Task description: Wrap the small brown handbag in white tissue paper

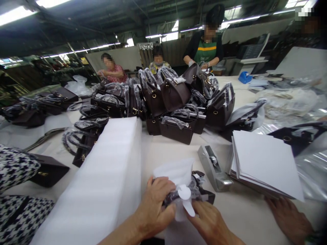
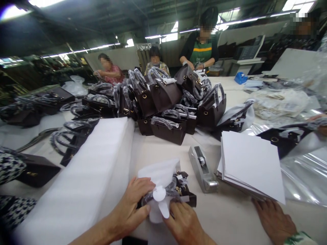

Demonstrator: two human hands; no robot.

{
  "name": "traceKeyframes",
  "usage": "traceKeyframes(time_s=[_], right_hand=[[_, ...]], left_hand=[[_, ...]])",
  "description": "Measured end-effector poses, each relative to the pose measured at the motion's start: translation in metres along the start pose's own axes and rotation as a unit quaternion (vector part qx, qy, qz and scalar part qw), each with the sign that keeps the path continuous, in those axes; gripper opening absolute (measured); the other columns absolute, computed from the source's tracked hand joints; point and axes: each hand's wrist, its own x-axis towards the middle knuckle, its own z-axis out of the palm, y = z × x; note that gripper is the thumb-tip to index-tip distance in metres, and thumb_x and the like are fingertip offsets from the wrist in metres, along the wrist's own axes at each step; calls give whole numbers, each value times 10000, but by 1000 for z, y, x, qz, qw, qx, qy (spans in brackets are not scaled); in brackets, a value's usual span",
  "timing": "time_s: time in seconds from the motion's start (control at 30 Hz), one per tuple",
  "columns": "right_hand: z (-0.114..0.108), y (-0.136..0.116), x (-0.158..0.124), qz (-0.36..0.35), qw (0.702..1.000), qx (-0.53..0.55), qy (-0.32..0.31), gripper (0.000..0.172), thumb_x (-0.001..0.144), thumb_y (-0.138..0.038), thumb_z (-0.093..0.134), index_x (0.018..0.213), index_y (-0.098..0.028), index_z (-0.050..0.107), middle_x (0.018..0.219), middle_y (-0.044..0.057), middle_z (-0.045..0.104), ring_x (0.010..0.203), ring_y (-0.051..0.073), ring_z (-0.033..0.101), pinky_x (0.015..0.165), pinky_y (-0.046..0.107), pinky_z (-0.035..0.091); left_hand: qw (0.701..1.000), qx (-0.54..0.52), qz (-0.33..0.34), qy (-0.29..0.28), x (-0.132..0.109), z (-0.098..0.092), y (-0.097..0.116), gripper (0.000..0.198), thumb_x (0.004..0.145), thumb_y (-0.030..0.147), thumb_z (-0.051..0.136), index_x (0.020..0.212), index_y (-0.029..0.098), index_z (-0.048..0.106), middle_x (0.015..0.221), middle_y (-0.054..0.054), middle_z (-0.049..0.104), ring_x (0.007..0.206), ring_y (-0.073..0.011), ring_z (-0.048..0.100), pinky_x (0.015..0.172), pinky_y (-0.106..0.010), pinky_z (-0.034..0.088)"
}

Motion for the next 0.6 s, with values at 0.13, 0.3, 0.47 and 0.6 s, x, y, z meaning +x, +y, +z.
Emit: traceKeyframes(time_s=[0.13, 0.3, 0.47, 0.6], right_hand=[[-4, 0, 1, -59, 997, 43, 21, 274, 858, -66, 347, 734, -134, 582, 562, 32, 511, 525, 130, 491, 511, 250, 365], [-8, -2, -8, -112, 989, 97, -9, 299, 858, -75, 362, 635, -170, 535, 545, 8, 495, 543, 119, 488, 577, 252, 404], [-4, 5, -14, -149, 978, 135, -52, 344, 893, -106, 310, 632, -168, 526, 590, 8, 503, 585, 114, 487, 714, 278, 452], [2, 12, -14, -202, 968, 144, -44, 294, 867, -69, 325, 709, -163, 554, 608, 7, 520, 595, 114, 494, 725, 283, 459]], left_hand=[[999, 2, 27, 31, 4, 8, 1, 240, 780, 373, 521, 990, 258, 534, 1019, -10, 612, 1154, -264, 422, 1039, -557, 0], [990, -7, 116, 81, 10, 23, 0, 276, 737, 431, 601, 936, 245, 558, 929, 5, 640, 1054, -228, 506, 1062, -497, -7], [996, 10, 91, 12, 13, 14, 3, 241, 762, 404, 598, 943, 246, 574, 940, -3, 639, 997, -192, 530, 1068, -471, 44], [996, 2, 58, -62, 21, 2, 7, 226, 732, 301, 629, 941, 242, 566, 944, 9, 628, 954, -165, 542, 1059, -423, 132]])
